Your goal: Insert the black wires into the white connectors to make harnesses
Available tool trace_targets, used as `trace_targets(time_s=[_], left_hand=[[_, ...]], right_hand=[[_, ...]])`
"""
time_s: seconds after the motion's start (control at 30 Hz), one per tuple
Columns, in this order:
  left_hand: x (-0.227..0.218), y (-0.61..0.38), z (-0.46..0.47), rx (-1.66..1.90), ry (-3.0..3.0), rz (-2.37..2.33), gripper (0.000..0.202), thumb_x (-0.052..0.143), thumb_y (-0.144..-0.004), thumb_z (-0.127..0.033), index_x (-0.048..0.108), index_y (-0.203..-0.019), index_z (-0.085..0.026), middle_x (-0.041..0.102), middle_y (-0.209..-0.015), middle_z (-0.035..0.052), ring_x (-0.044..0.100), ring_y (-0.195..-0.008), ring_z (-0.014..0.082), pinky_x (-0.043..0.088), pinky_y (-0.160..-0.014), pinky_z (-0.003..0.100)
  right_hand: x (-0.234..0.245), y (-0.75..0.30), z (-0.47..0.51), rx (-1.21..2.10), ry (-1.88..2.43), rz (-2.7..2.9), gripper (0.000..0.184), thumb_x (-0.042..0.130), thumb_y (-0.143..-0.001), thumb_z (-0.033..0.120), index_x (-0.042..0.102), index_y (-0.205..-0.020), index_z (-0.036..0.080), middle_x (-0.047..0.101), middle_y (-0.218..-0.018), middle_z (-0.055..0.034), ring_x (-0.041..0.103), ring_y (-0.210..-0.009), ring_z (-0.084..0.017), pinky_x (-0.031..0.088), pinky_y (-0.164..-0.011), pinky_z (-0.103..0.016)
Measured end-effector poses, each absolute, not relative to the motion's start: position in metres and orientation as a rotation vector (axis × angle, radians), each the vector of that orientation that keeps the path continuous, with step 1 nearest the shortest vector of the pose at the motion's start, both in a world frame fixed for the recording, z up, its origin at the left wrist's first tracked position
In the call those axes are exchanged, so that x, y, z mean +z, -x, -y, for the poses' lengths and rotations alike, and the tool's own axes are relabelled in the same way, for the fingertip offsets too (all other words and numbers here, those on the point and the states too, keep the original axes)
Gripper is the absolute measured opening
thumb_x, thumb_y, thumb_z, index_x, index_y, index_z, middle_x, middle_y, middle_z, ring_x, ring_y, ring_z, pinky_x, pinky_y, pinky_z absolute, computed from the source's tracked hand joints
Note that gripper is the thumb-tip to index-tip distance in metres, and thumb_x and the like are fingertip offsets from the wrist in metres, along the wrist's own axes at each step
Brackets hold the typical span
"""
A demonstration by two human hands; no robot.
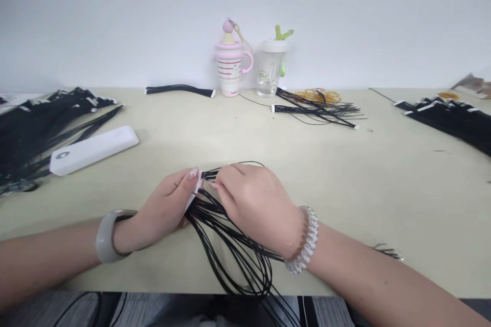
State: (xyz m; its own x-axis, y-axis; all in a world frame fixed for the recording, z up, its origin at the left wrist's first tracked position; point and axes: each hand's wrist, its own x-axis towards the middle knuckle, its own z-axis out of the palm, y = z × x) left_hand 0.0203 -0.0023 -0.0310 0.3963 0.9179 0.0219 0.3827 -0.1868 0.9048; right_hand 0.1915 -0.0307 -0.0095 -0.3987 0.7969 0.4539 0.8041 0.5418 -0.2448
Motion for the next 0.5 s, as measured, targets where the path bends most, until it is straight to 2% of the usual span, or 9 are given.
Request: trace_targets(time_s=[0.3,0.5], left_hand=[[-0.0297,-0.0207,0.0016,0.719,-1.826,-1.129,0.041,0.028,-0.088,-0.045,0.043,-0.065,-0.015,0.043,-0.055,-0.0016,0.039,-0.055,0.0086,0.033,-0.053,0.021],[-0.0285,-0.021,0.0017,0.71,-1.848,-1.099,0.039,0.028,-0.088,-0.042,0.038,-0.062,-0.015,0.041,-0.057,-0.0021,0.037,-0.056,0.008,0.033,-0.055,0.02]], right_hand=[[-0.0098,-0.1917,0.0292,-0.123,1.2,2.334,0.027,0.039,-0.088,0.021,0.058,-0.072,0.012,0.056,-0.065,-0.0028,0.05,-0.063,-0.01,0.037,-0.059,-0.023],[-0.0081,-0.1958,0.0283,-0.48,1.064,2.438,0.018,0.045,-0.083,0.012,0.057,-0.07,0.015,0.055,-0.067,-0.0013,0.045,-0.063,-0.011,0.032,-0.056,-0.026]])
